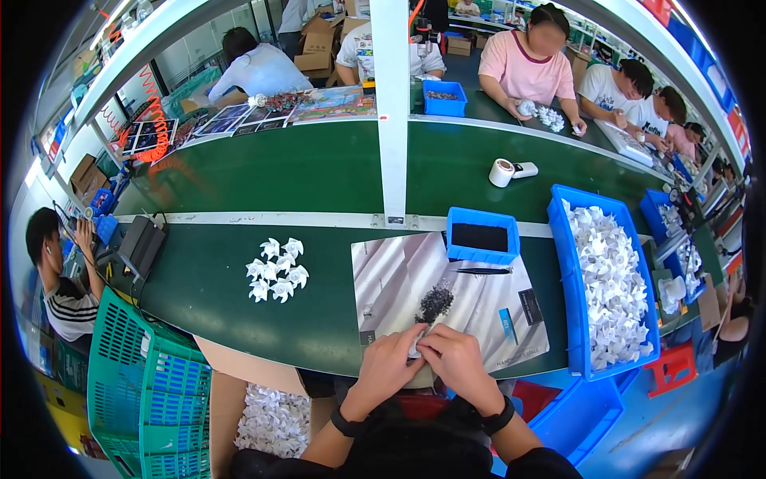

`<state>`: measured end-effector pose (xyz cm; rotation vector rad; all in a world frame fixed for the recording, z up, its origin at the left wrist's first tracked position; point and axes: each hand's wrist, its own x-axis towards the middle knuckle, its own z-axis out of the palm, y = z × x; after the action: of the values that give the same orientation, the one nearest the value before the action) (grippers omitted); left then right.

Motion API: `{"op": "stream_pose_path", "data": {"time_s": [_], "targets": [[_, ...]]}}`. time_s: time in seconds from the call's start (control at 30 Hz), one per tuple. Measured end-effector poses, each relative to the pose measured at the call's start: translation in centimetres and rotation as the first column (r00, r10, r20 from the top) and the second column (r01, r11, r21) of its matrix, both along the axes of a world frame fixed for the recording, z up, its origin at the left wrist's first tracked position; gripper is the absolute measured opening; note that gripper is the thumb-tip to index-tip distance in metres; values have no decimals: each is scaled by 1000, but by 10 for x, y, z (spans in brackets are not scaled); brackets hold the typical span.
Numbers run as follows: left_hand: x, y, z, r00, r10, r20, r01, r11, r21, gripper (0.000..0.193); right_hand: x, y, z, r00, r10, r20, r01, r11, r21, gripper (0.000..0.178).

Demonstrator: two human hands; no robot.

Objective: The person picks up a white plastic fan blade, inserts a small black component into its center by hand, and places the assembled unit on the table. After repeating this several times, the person stands up, adjusts their red stool, and sits back down to continue.

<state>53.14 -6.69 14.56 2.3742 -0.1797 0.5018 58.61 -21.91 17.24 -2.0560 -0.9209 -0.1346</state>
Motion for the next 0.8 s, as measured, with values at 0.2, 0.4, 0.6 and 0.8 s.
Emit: {"op": "stream_pose_path", "data": {"time_s": [0.2,0.4,0.6,0.8], "targets": [[-2,-1,-1,999,-27,-42,26,999,-39,61,-4,-5,-4,997,-32,-67,37,996,86,4],[-1,-1,-5,988,-24,-154,-28,944,-329,71,36,-38,0,678,389,-624,173,740,650,8],[6,3,-6,999,-46,-26,40,977,-208,69,71,-68,8,538,627,-564,501,300,812,22],[-1,5,-4,999,-44,3,44,978,-204,67,100,-54,-9,855,-138,-500,189,981,52,14]]}}
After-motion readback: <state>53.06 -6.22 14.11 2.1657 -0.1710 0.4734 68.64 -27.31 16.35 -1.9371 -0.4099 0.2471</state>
